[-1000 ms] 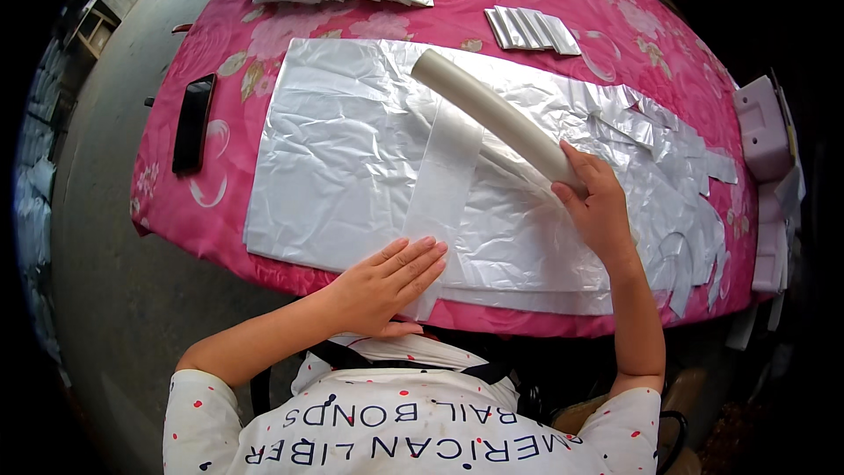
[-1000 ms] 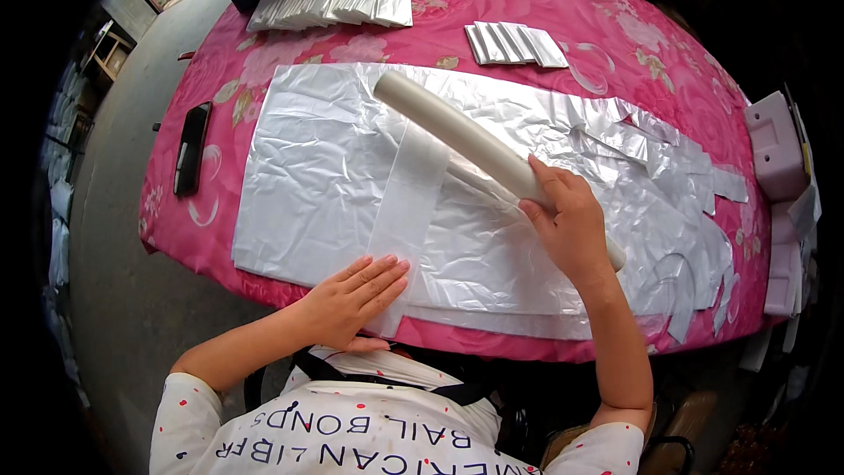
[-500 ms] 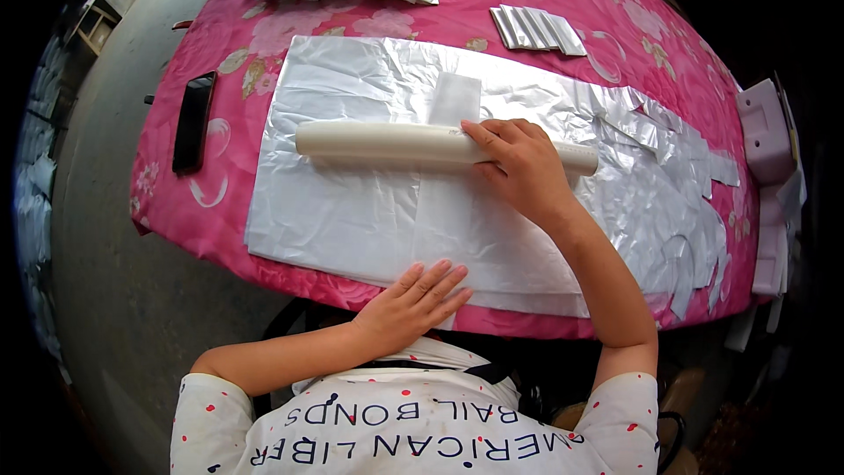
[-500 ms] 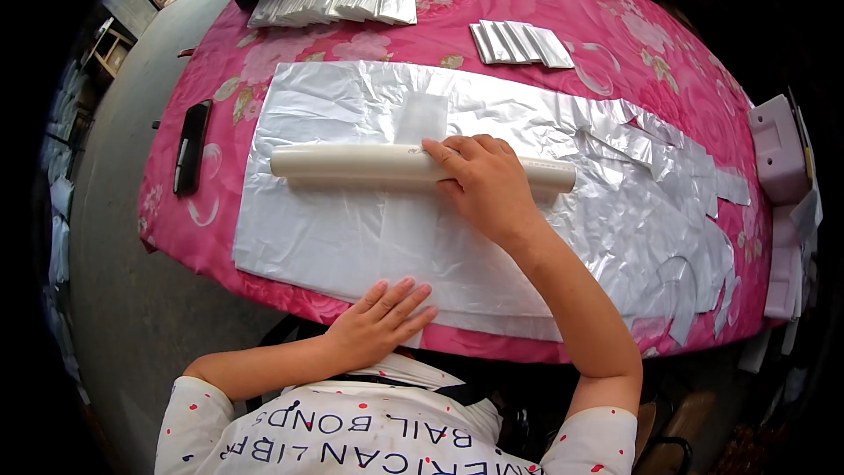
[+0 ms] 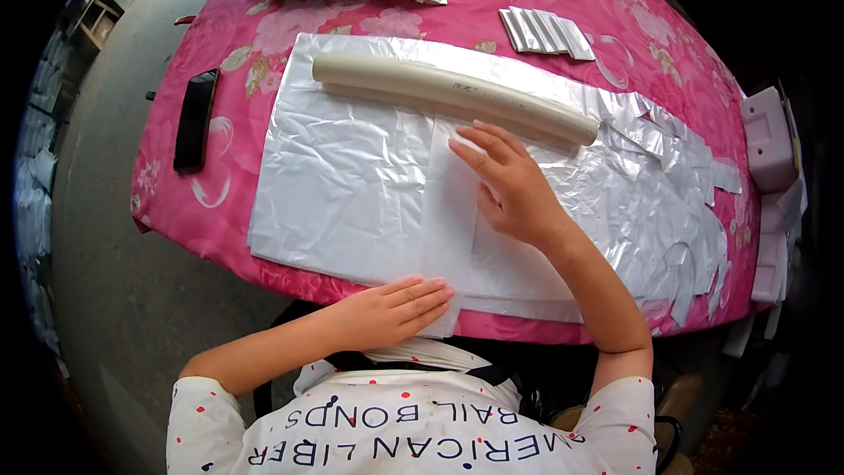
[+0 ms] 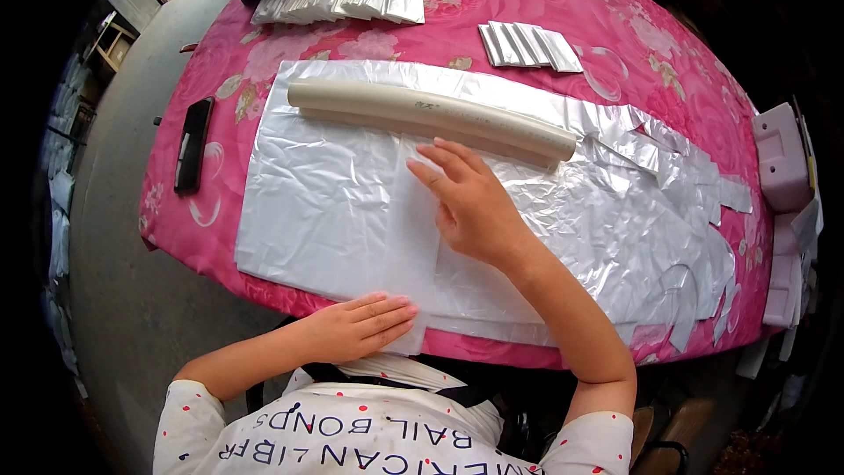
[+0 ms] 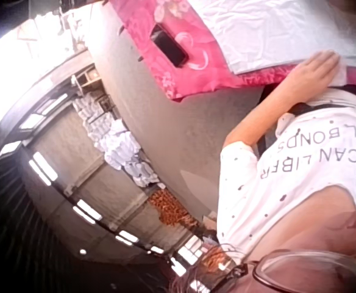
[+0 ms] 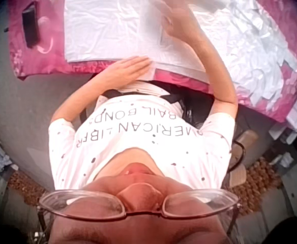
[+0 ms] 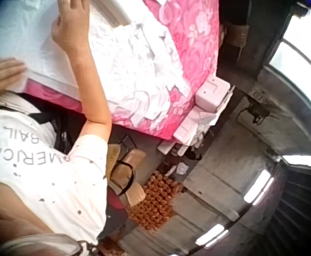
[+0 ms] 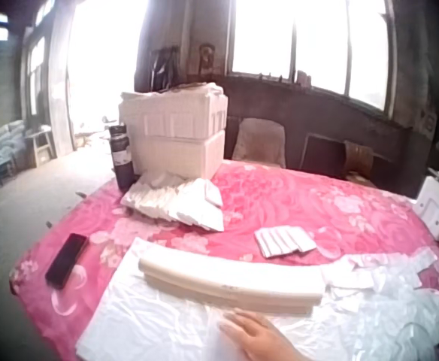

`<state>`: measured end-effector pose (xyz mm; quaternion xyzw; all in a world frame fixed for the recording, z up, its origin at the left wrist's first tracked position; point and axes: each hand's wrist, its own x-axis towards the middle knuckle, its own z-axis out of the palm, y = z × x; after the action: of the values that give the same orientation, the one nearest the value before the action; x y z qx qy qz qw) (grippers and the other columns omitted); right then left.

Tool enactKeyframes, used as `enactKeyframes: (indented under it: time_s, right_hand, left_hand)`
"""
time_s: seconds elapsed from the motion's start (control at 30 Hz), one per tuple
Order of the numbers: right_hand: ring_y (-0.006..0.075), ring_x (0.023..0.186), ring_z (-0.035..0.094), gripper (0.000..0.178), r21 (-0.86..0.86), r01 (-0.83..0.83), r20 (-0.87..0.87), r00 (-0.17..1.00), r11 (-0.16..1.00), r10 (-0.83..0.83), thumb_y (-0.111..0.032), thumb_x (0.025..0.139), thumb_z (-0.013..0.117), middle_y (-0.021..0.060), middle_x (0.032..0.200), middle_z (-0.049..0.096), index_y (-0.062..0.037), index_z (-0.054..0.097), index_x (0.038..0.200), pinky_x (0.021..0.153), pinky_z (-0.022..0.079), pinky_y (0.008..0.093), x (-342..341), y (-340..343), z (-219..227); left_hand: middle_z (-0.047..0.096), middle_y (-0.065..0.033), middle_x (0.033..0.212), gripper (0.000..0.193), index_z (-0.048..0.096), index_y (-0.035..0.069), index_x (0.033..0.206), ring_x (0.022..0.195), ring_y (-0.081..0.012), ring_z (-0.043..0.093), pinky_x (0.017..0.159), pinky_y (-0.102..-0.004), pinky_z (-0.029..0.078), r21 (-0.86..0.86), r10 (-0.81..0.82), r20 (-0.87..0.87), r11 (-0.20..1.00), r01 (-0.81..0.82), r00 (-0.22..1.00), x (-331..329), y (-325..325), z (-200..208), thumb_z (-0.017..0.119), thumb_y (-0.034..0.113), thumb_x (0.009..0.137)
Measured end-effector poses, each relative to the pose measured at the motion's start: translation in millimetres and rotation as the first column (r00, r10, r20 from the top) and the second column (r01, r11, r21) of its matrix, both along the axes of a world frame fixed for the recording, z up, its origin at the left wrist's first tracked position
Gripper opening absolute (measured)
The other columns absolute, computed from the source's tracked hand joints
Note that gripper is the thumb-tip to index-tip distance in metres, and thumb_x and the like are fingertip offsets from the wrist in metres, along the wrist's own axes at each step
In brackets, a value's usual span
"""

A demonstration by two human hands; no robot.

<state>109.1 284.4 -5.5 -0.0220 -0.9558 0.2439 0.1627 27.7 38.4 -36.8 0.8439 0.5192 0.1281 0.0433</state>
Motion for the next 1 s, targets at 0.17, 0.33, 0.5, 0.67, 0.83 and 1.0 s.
enactKeyframes:
  time_s: [0.17,0.33,0.5,0.67,0.83,1.0]
  right_hand:
    - [0.0290,0.126,0.039,0.055,-0.146,-0.309,0.178,0.926,0.940,0.332,0.001,0.065,0.058,0.0130,0.132,0.046,-0.0021,0.053,0.120,0.102,0.037,0.0386,41,-49,1]
    - [0.0280,0.120,0.045,0.048,-0.131,-0.207,0.101,0.970,0.970,0.221,-0.005,0.066,0.065,0.0110,0.127,0.050,-0.0032,0.057,0.113,0.098,0.040,0.0382,56,-63,-9]
    - [0.0253,0.100,0.058,0.034,0.024,0.003,-0.030,1.000,1.000,-0.003,-0.002,0.067,0.065,0.0071,0.108,0.061,-0.0054,0.064,0.101,0.082,0.049,0.0346,57,-61,-16]
    - [0.0234,0.075,0.058,0.031,-0.177,0.099,-0.043,0.993,0.979,-0.108,-0.004,0.068,0.066,0.0072,0.088,0.064,-0.0063,0.065,0.099,0.065,0.049,0.0330,51,-52,-13]
    - [0.0213,0.052,0.059,0.022,-0.505,0.513,0.458,0.841,0.694,-0.288,-0.017,0.085,0.059,0.0129,0.060,0.060,0.0029,0.063,0.076,0.050,0.045,0.0290,27,-35,1]
    - [0.0137,0.050,0.061,0.033,-0.566,0.608,0.662,0.738,0.557,-0.133,-0.024,0.088,0.057,0.0078,0.057,0.060,0.0031,0.062,0.070,0.049,0.045,0.0266,4,-17,15]
  left_hand:
    - [0.048,-0.0131,0.131,0.038,0.053,0.001,0.118,0.124,-0.0250,0.045,0.105,-0.0375,0.035,0.012,-0.073,0.236,0.997,0.073,0.969,-13,2,1,0.053,0.012,0.082]
    - [0.051,-0.0140,0.127,0.043,0.055,0.000,0.116,0.120,-0.0259,0.048,0.102,-0.0387,0.037,0.092,0.006,0.511,0.994,-0.061,0.859,-18,14,7,0.059,0.013,0.075]
    - [0.055,-0.0134,0.121,0.047,0.056,0.000,0.113,0.114,-0.0267,0.052,0.096,-0.0390,0.041,0.080,0.267,0.252,0.952,-0.295,0.930,-24,36,8,0.063,0.014,0.069]
    - [0.064,-0.0109,0.097,0.034,0.061,0.002,0.105,0.086,-0.0252,0.063,0.074,-0.0353,0.051,0.127,0.377,0.394,0.881,-0.456,0.838,-20,52,12,0.061,0.005,0.071]
    - [0.064,-0.0115,0.084,0.028,0.061,0.002,0.106,0.065,-0.0248,0.061,0.058,-0.0342,0.049,-0.267,0.631,0.551,0.754,-0.601,0.546,-26,77,22,0.060,0.003,0.078]
    - [0.049,-0.0189,0.124,0.058,0.041,-0.002,0.130,0.098,-0.0285,0.057,0.083,-0.0355,0.047,-0.045,0.592,0.559,0.720,-0.692,0.581,-21,78,11,0.064,0.011,0.078]
